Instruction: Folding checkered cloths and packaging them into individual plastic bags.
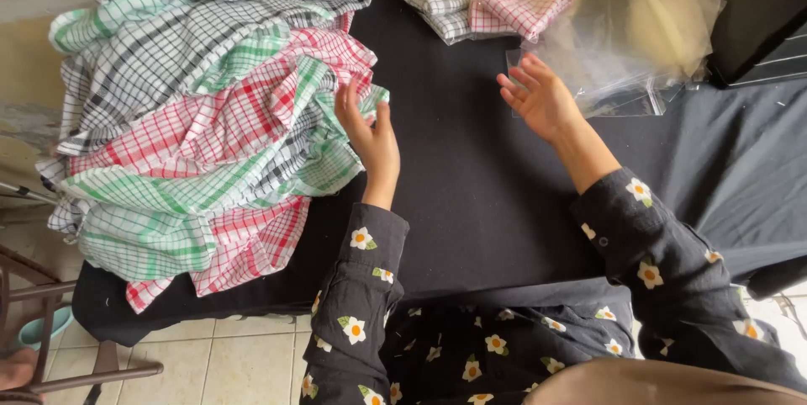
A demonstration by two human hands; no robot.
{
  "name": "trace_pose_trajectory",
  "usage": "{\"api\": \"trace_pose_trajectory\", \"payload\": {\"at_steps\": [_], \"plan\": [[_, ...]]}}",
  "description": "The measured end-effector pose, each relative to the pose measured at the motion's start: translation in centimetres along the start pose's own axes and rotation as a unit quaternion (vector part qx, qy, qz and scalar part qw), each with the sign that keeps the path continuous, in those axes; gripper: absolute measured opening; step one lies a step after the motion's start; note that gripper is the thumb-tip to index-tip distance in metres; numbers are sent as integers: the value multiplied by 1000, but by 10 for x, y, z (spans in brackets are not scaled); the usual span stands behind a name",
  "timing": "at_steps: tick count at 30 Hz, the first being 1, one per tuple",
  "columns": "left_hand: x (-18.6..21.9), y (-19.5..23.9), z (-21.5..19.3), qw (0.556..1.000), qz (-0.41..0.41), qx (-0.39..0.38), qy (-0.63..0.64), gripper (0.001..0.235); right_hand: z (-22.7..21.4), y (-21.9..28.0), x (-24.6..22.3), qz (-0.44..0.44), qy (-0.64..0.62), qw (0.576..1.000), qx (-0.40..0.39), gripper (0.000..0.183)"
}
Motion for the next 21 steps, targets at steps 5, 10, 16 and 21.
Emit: {"api": "trace_pose_trajectory", "payload": {"at_steps": [5, 10, 16, 21], "plan": [[4, 7, 6, 999, 17, -20, -23, 53, 11, -64, 1, -35, -26, 999, 5, 75], [-7, 16, 14, 996, 50, -28, -63, 54, -9, -163, 25, -80, -88, 992, 53, 70], [0, 24, 22, 992, 51, -92, -69, 57, 25, -151, 7, -83, -151, 979, 112, 50], [-9, 24, 23, 988, 31, -111, -104, 60, -6, -202, 5, -97, -136, 985, -53, 68]]}}
Point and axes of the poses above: each hand's wrist, its own y-axis away from the middle knuckle, its own z-axis out of the palm, x = y × z, the point moved 2 cm from there along -y, towards the middle knuckle, and after that the axes turned 3 degrees about -z, right-handed, at the moved point
